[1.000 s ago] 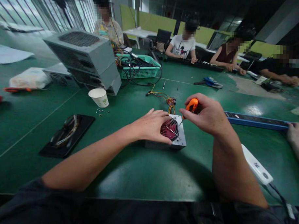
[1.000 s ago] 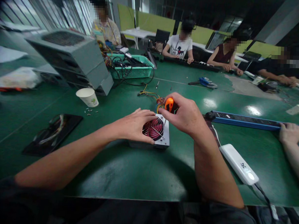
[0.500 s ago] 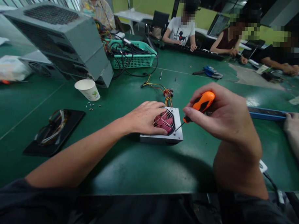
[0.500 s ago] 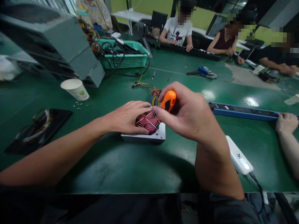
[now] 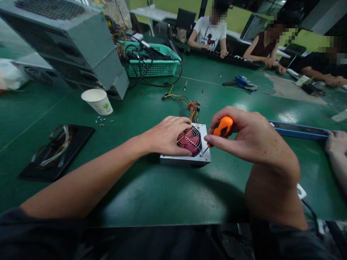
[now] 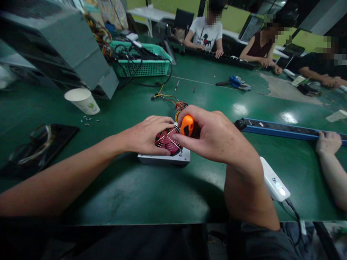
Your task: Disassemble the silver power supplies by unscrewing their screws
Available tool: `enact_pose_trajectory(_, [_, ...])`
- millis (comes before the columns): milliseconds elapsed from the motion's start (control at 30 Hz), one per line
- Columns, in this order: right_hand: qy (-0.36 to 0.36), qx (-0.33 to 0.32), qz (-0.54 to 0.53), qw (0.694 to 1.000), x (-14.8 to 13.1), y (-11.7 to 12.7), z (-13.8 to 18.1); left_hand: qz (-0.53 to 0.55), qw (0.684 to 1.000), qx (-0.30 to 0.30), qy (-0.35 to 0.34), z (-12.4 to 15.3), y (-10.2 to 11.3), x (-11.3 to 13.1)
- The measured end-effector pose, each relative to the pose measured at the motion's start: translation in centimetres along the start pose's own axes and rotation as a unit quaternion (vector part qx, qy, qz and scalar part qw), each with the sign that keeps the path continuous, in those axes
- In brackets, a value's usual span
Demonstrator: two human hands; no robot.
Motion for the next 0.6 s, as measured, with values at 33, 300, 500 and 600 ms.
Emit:
enact_pose_trajectory(33, [-0.001,-0.004,0.0,1.0,0.0,0.0,0.0,-0.001,1.0,-0.001,-0.005,0.0,0.1,0.0])
enact_pose_trajectory(300, [-0.011,-0.078,0.041,0.996,-0.2,-0.5,0.1,-0.004,0.999,-0.022,-0.027,0.1,0.7,0.1])
enact_pose_trajectory(500, [-0.058,-0.065,0.025,0.996,1.2,-0.4,-0.2,-0.002,0.999,-0.041,-0.028,0.0,0.8,0.0])
enact_pose_trajectory(600, [-0.08,-0.048,-0.018,0.995,2.7,-0.1,-0.4,0.0,0.999,-0.039,-0.026,-0.1,0.8,0.0])
Point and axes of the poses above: each hand's wrist, its own z-axis away from the middle knuckle, its own y-axis out of the back of the hand, x = y × z, the point moved 3 cm from there along -z, towards the middle knuckle, and after that the axes turned 12 degrees about -z, right-handed, at the moved point
